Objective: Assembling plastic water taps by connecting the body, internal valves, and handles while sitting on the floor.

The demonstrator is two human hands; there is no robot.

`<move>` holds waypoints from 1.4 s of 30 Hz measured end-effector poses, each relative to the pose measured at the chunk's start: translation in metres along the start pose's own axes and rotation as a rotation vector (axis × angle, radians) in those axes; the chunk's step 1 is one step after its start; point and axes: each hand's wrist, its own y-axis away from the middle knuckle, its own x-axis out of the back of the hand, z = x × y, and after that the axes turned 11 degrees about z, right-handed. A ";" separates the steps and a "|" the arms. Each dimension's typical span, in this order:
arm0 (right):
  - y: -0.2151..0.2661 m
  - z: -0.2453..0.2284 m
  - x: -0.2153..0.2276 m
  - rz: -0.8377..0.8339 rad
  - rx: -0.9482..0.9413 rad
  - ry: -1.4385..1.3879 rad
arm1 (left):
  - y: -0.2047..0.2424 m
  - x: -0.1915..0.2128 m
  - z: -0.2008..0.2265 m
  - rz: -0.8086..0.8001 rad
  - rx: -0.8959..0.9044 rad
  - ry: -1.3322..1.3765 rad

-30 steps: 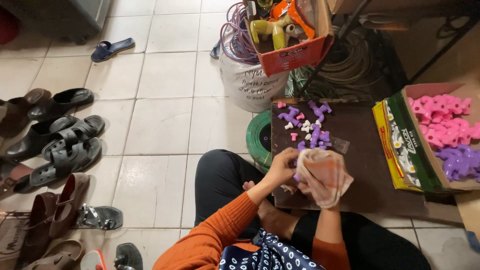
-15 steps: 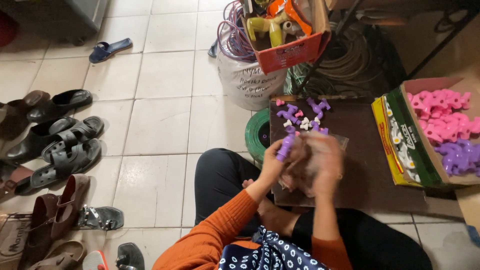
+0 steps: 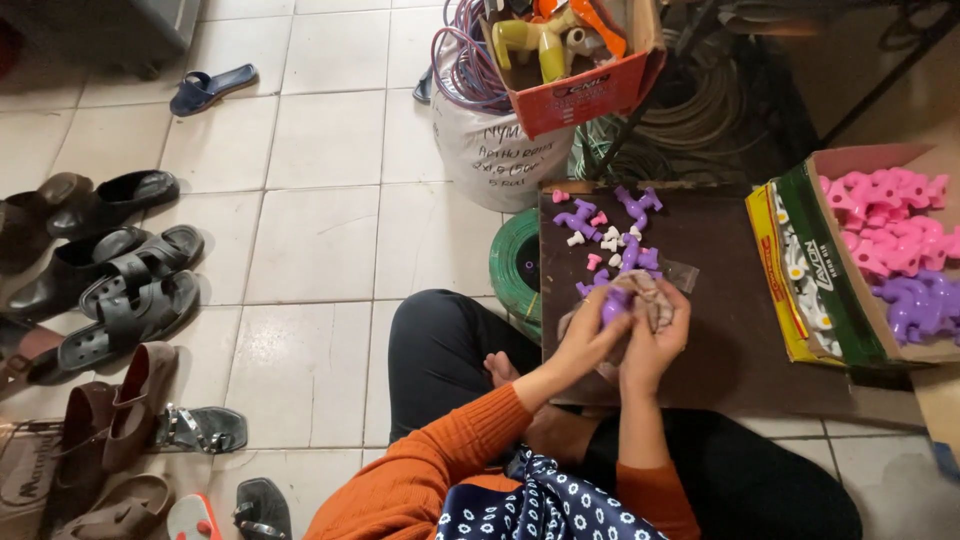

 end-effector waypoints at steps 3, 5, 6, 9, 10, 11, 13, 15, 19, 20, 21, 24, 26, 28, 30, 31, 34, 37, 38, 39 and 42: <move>0.006 -0.018 -0.006 0.026 0.227 0.152 | 0.005 -0.003 -0.002 0.316 0.576 0.024; 0.010 -0.053 -0.020 -0.452 0.460 -0.048 | 0.001 0.007 0.004 0.548 0.534 0.177; 0.011 -0.047 -0.020 -0.450 0.455 -0.045 | 0.006 0.005 -0.010 0.546 0.539 0.176; 0.012 -0.030 -0.023 -0.497 0.585 -0.009 | 0.006 0.007 -0.029 0.561 0.443 0.177; 0.015 -0.023 -0.021 -0.510 0.366 -0.060 | 0.003 0.009 -0.018 0.511 0.339 0.111; 0.017 -0.017 -0.018 -0.517 0.146 -0.106 | 0.000 0.011 -0.007 0.460 0.237 0.049; 0.008 0.000 -0.007 -0.491 -0.076 -0.226 | -0.007 0.013 0.014 0.381 0.084 -0.041; 0.002 -0.003 -0.002 -0.461 -0.297 -0.339 | -0.011 0.015 0.020 0.303 -0.067 -0.126; -0.001 -0.003 0.002 -0.438 -0.315 -0.299 | -0.012 0.017 0.023 0.359 -0.083 -0.120; -0.002 0.006 0.004 -0.404 -0.307 -0.273 | -0.014 0.017 0.029 0.336 -0.080 -0.142; -0.002 0.011 0.008 -0.404 -0.308 -0.274 | -0.011 0.020 0.021 0.336 -0.080 -0.144; 0.001 0.009 0.009 -0.340 0.081 0.302 | -0.005 0.023 0.003 0.370 -0.013 -0.295; 0.005 -0.013 0.000 -0.260 0.339 0.368 | -0.002 0.019 0.002 0.455 0.072 -0.184; 0.004 -0.010 -0.002 -0.264 0.359 0.383 | 0.002 0.019 -0.006 0.483 0.229 -0.149; 0.004 -0.005 -0.004 -0.269 0.379 0.399 | 0.004 0.015 -0.007 0.512 0.386 -0.113; 0.005 -0.002 -0.006 -0.298 0.386 0.409 | 0.004 0.012 -0.005 0.541 0.481 -0.016; 0.007 0.007 -0.004 -0.329 0.480 0.413 | 0.006 0.006 -0.011 0.577 0.552 0.127; 0.009 0.005 -0.002 -0.326 0.628 0.429 | 0.005 0.010 -0.013 0.571 0.438 0.089; 0.009 0.002 -0.003 -0.316 0.694 0.445 | 0.003 0.013 -0.012 0.553 0.336 0.009; 0.009 0.009 0.000 -0.314 0.695 0.444 | 0.000 0.015 -0.005 0.552 0.334 0.009; 0.007 0.012 0.008 -0.369 0.537 0.497 | -0.004 0.024 0.007 0.248 -0.012 -0.293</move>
